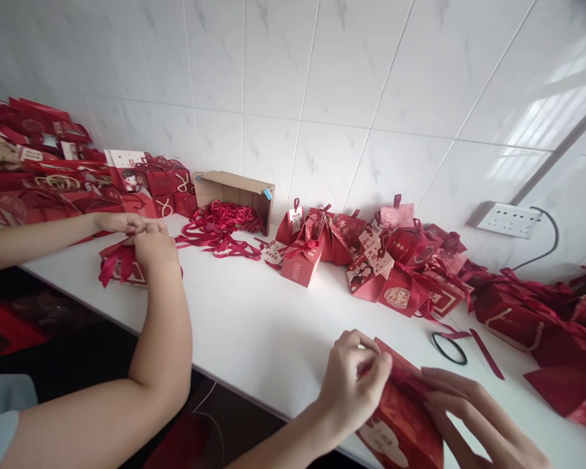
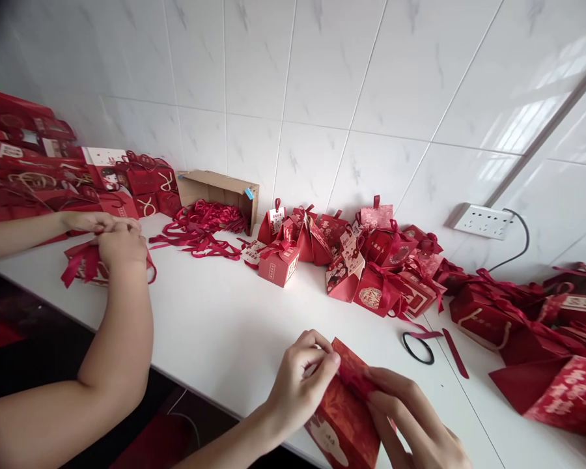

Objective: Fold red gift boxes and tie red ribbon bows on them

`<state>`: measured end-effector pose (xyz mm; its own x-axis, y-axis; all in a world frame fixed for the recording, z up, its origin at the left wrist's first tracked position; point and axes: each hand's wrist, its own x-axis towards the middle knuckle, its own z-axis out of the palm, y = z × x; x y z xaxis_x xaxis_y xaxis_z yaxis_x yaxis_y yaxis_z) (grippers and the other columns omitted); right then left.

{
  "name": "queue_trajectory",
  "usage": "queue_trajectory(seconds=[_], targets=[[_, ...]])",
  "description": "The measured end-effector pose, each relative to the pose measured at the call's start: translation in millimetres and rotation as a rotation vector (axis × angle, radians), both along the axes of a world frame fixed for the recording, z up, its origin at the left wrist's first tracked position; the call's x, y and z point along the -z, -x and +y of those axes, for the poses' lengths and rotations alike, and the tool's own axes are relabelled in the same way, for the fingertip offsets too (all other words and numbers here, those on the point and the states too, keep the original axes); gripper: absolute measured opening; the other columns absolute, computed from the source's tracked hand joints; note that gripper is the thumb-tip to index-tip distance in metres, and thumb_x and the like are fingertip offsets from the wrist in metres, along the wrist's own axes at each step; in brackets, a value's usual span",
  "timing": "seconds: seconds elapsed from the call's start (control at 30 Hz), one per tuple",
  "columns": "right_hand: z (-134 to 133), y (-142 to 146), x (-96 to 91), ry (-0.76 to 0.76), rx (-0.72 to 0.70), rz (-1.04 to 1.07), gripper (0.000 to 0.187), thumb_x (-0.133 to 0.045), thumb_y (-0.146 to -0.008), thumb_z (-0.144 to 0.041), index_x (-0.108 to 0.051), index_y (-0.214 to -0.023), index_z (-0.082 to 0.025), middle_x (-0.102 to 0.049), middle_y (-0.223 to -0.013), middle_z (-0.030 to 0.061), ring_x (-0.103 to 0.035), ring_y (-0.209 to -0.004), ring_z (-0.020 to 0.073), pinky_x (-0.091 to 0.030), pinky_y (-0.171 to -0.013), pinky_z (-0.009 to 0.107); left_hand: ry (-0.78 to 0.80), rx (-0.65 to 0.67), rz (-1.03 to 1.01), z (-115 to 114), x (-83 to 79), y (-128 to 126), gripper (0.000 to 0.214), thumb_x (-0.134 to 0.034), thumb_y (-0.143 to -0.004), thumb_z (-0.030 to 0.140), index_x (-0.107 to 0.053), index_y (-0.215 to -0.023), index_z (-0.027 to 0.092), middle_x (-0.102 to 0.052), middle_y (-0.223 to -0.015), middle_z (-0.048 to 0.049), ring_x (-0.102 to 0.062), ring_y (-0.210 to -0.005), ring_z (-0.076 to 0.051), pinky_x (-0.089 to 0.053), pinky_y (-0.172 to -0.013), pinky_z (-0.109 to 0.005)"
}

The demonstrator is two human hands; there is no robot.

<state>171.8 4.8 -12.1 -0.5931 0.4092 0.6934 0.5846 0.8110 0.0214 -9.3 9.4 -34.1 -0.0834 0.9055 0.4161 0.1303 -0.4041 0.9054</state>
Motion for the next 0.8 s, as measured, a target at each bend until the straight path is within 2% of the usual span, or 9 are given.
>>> queue_trajectory(seconds=[0.17, 0.27, 0.33, 0.5, 0.6, 0.8], targets=[[-10.9, 1.3, -3.1, 0.000, 0.084, -0.037, 0.019, -0.041, -0.090, -0.020, -0.059, -0.093, -0.022, -0.063, -0.105, 0.0098, -0.068, -0.073, 0.0142, -0.056, -0.060, 0.018, -0.042, -0.029, -0.005, -6.9, 4.6, 1.2, 0.037, -0.045, -0.085, 0.029, -0.049, -0.051, 0.018, -0.054, -0.072, -0.0049, -0.056, -0.070, -0.014, -0.044, -0.064, -0.027], [-16.1, -4.6, 1.0, 0.026, 0.147, -0.062, 0.023, -0.037, -0.090, -0.016, -0.058, -0.096, -0.024, -0.060, -0.111, 0.0099, -0.066, -0.070, 0.0125, -0.054, -0.055, 0.019, -0.106, -0.057, 0.048, -10.4, 5.5, 4.2, 0.034, -0.045, -0.087, 0.027, -0.055, -0.055, 0.017, -0.055, -0.074, -0.0052, -0.056, -0.074, -0.015, -0.045, -0.067, -0.027], [-17.6, -8.7, 0.6, -0.008, 0.150, -0.071, 0.026, -0.035, -0.089, -0.015, -0.058, -0.095, -0.023, -0.060, -0.108, 0.0100, -0.065, -0.069, 0.0123, -0.052, -0.052, 0.019, -0.157, -0.086, 0.096, -11.4, 5.2, 7.2, 0.033, -0.045, -0.087, 0.026, -0.057, -0.057, 0.018, -0.055, -0.074, -0.0054, -0.056, -0.076, -0.015, -0.046, -0.069, -0.028], [-22.4, -8.8, -8.1, -0.112, 0.144, -0.141, 0.026, -0.037, -0.088, -0.014, -0.060, -0.096, -0.023, -0.061, -0.099, 0.0104, -0.063, -0.079, 0.0169, -0.052, -0.060, 0.025, -0.287, -0.143, 0.239, -13.0, 2.8, 13.1, 0.026, -0.048, -0.084, 0.022, -0.056, -0.059, 0.018, -0.056, -0.075, -0.0061, -0.053, -0.080, -0.018, -0.046, -0.075, -0.032], [-29.4, -1.8, -11.1, -0.154, 0.142, -0.159, 0.023, -0.040, -0.088, -0.011, -0.060, -0.096, -0.020, -0.060, -0.095, 0.0110, -0.059, -0.075, 0.0175, -0.049, -0.063, 0.029, -0.265, -0.148, 0.263, -14.4, 0.5, 14.2, 0.016, -0.050, -0.082, 0.023, -0.055, -0.068, 0.018, -0.055, -0.079, -0.0057, -0.052, -0.082, -0.018, -0.045, -0.077, -0.032], [-40.3, 4.7, -11.7, -0.087, 0.182, -0.210, 0.022, -0.044, -0.087, -0.007, -0.058, -0.101, -0.018, -0.059, -0.093, 0.0100, -0.053, -0.073, 0.0166, -0.044, -0.067, 0.030, -0.128, -0.068, 0.231, -18.8, -0.7, 13.9, 0.014, -0.047, -0.084, 0.025, -0.048, -0.071, 0.019, -0.049, -0.078, -0.0022, -0.050, -0.071, -0.013, -0.043, -0.068, -0.026]])
